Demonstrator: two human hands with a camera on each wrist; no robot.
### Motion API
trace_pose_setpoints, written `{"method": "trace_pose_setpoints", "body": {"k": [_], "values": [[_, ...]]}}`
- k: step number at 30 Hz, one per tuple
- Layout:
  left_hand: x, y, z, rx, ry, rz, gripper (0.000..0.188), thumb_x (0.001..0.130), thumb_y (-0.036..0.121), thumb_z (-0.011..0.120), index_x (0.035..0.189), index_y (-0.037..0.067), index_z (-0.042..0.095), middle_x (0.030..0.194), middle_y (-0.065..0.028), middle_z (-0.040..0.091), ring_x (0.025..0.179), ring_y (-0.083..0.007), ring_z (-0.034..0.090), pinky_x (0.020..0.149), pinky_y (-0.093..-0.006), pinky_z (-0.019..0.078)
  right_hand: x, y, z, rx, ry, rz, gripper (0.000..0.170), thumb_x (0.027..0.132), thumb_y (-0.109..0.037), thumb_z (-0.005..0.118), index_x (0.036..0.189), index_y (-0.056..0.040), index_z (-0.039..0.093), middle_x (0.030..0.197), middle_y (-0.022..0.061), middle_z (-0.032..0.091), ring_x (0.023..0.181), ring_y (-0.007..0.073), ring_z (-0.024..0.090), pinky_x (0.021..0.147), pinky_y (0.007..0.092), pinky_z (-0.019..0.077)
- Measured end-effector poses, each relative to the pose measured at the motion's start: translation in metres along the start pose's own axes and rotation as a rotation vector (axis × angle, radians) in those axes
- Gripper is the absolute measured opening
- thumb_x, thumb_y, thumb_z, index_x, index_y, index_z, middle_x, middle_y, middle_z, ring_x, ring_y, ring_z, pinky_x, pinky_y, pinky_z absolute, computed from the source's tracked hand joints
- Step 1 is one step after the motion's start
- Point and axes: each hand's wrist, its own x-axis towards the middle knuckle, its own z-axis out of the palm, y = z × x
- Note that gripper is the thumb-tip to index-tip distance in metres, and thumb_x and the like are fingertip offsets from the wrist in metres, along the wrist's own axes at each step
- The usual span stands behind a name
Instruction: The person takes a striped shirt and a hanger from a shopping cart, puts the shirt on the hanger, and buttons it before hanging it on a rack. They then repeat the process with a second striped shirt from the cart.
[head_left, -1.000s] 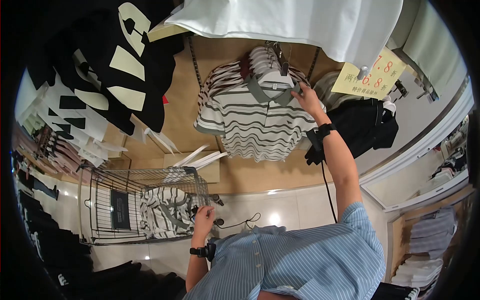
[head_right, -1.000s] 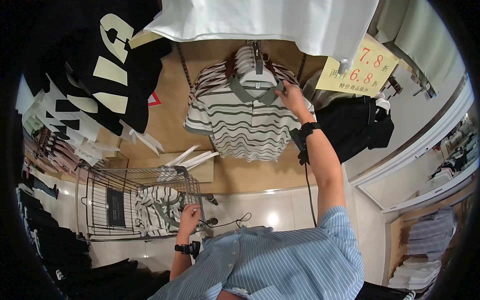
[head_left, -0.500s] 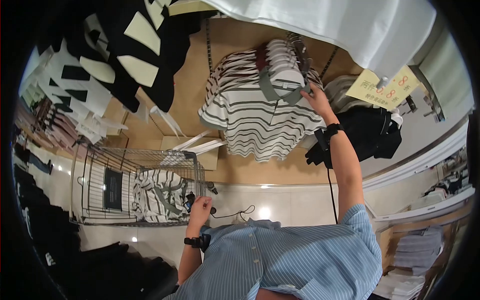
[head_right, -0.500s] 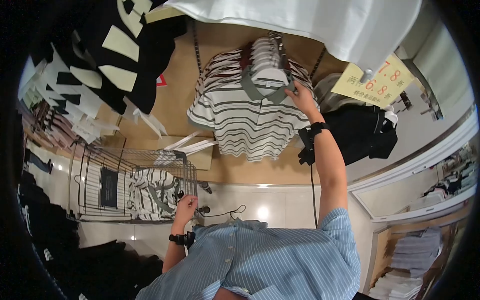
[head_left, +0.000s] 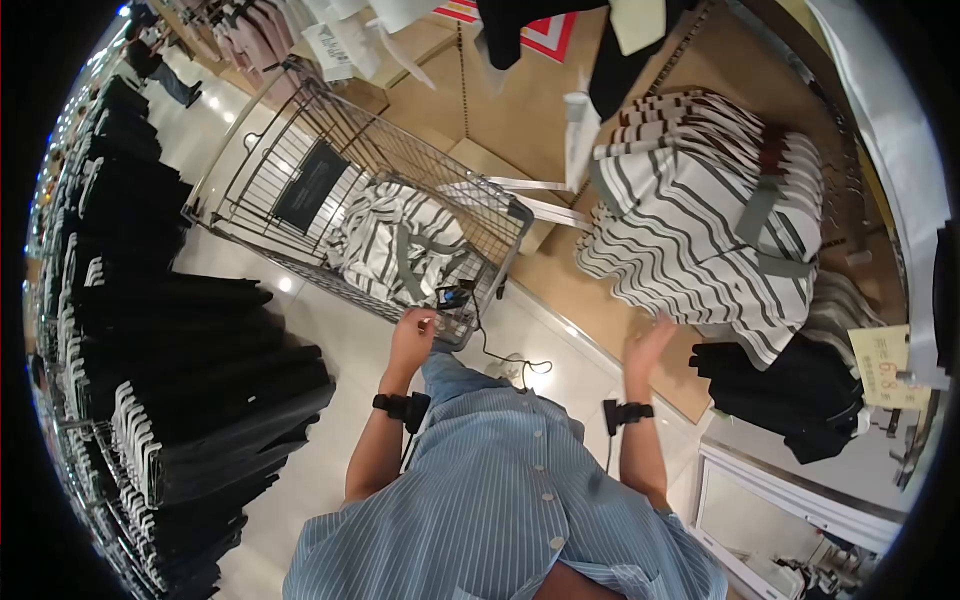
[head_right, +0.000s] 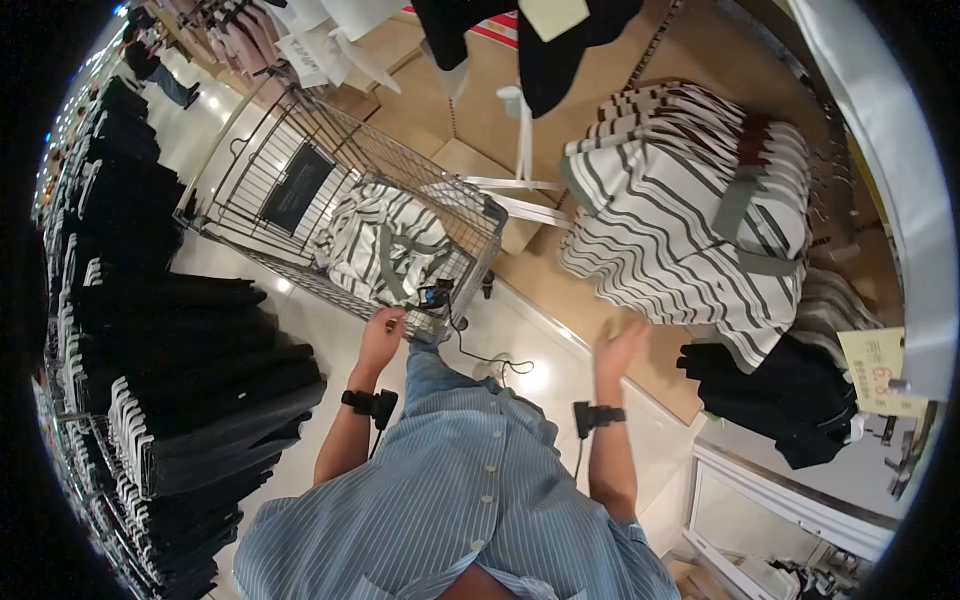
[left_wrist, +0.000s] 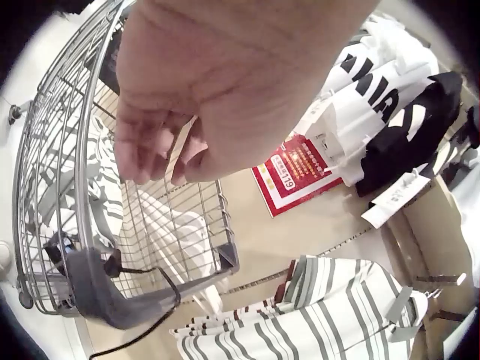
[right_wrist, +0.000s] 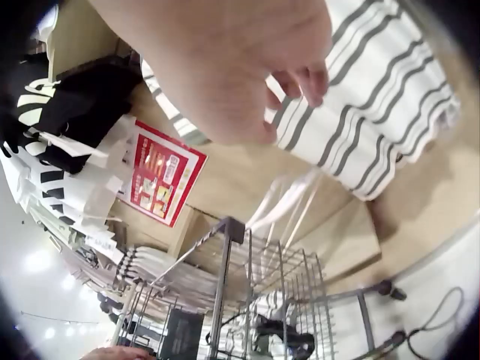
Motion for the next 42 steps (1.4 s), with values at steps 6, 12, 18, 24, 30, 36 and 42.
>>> {"method": "trace_pose_setpoints", "body": {"k": [6, 12, 18, 24, 30, 36, 42], "values": [[0.022, -0.019, -0.049, 0.111, 0.073, -0.032, 0.015, 0.087, 0.005, 0.063, 0.101, 0.001, 0.066, 0.097, -0.0147, 0.064, 0.079, -0.0237, 0.065, 0.069, -0.0319, 0.0518, -0.041, -0.099, 0.029, 0.377, -0.712, -0.055, 0.041, 0.086, -0.016, 0.068, 0.121, 0.0002, 0.053, 0.117, 0.0245, 0.056, 0.098, 0.0352, 0.061, 0.082, 0.0413, 0.0511], [0.061, -0.064, -0.072, 0.232, 0.034, -0.177, 0.024, 0.08, 0.014, 0.069, 0.1, 0.0, 0.067, 0.099, -0.0217, 0.063, 0.094, -0.0367, 0.061, 0.083, -0.0436, 0.0494, -0.033, -0.171, 0.077, 0.259, -0.949, -0.183, 0.062, 0.091, -0.042, 0.061, 0.125, 0.0075, 0.05, 0.116, 0.0289, 0.06, 0.104, 0.0447, 0.06, 0.09, 0.0445, 0.0491], [0.121, -0.102, -0.1, 0.251, -0.101, -0.189, 0.03, 0.084, 0.018, 0.067, 0.105, -0.003, 0.067, 0.09, -0.0243, 0.067, 0.088, -0.0358, 0.065, 0.079, -0.0401, 0.0514, -0.03, -0.218, 0.144, 0.24, -1.083, -0.156, 0.085, 0.089, -0.043, 0.062, 0.128, 0.0269, 0.031, 0.107, 0.0332, 0.062, 0.099, 0.0431, 0.064, 0.085, 0.0434, 0.0523], [0.199, -0.171, -0.114, 0.126, -0.146, -0.324, 0.038, 0.079, 0.025, 0.067, 0.103, -0.005, 0.067, 0.091, -0.024, 0.069, 0.089, -0.0361, 0.066, 0.079, -0.0424, 0.0518, -0.051, -0.244, 0.169, -0.286, -1.159, -0.03, 0.086, 0.087, -0.018, 0.058, 0.128, 0.0357, 0.005, 0.099, 0.0357, 0.061, 0.088, 0.0403, 0.067, 0.076, 0.0428, 0.0555], [0.253, -0.255, -0.123, 0.408, -0.455, -0.131, 0.038, 0.07, 0.015, 0.075, 0.106, 0.006, 0.066, 0.104, -0.0144, 0.068, 0.099, -0.0365, 0.062, 0.084, -0.0407, 0.0503, -0.063, -0.254, 0.183, -0.469, -1.087, 0.12, 0.086, 0.083, -0.013, 0.056, 0.135, 0.0301, 0.002, 0.106, 0.0298, 0.06, 0.092, 0.0359, 0.066, 0.078, 0.0417, 0.0551], [0.261, -0.309, -0.088, 0.079, -0.736, -0.452, 0.054, 0.07, 0.016, 0.079, 0.12, 0.01, 0.06, 0.114, -0.013, 0.061, 0.106, -0.0345, 0.058, 0.087, -0.0443, 0.048, -0.06, -0.259, 0.181, -0.42, -1.11, 0.325, 0.09, 0.085, -0.012, 0.057, 0.138, 0.0245, -0.006, 0.118, 0.0346, 0.055, 0.1, 0.0429, 0.064, 0.087, 0.0469, 0.0519], [0.257, -0.226, -0.036, -0.109, -0.629, -0.933, 0.067, 0.078, 0.03, 0.075, 0.136, 0.006, 0.053, 0.144, -0.015, 0.044, 0.126, -0.0313, 0.047, 0.1, -0.0475, 0.0391, -0.058, -0.257, 0.174, -0.404, -1.151, 0.246, 0.087, 0.08, -0.005, 0.054, 0.137, 0.0276, -0.003, 0.113, 0.0404, 0.054, 0.095, 0.0426, 0.066, 0.076, 0.0419, 0.0566]]}}
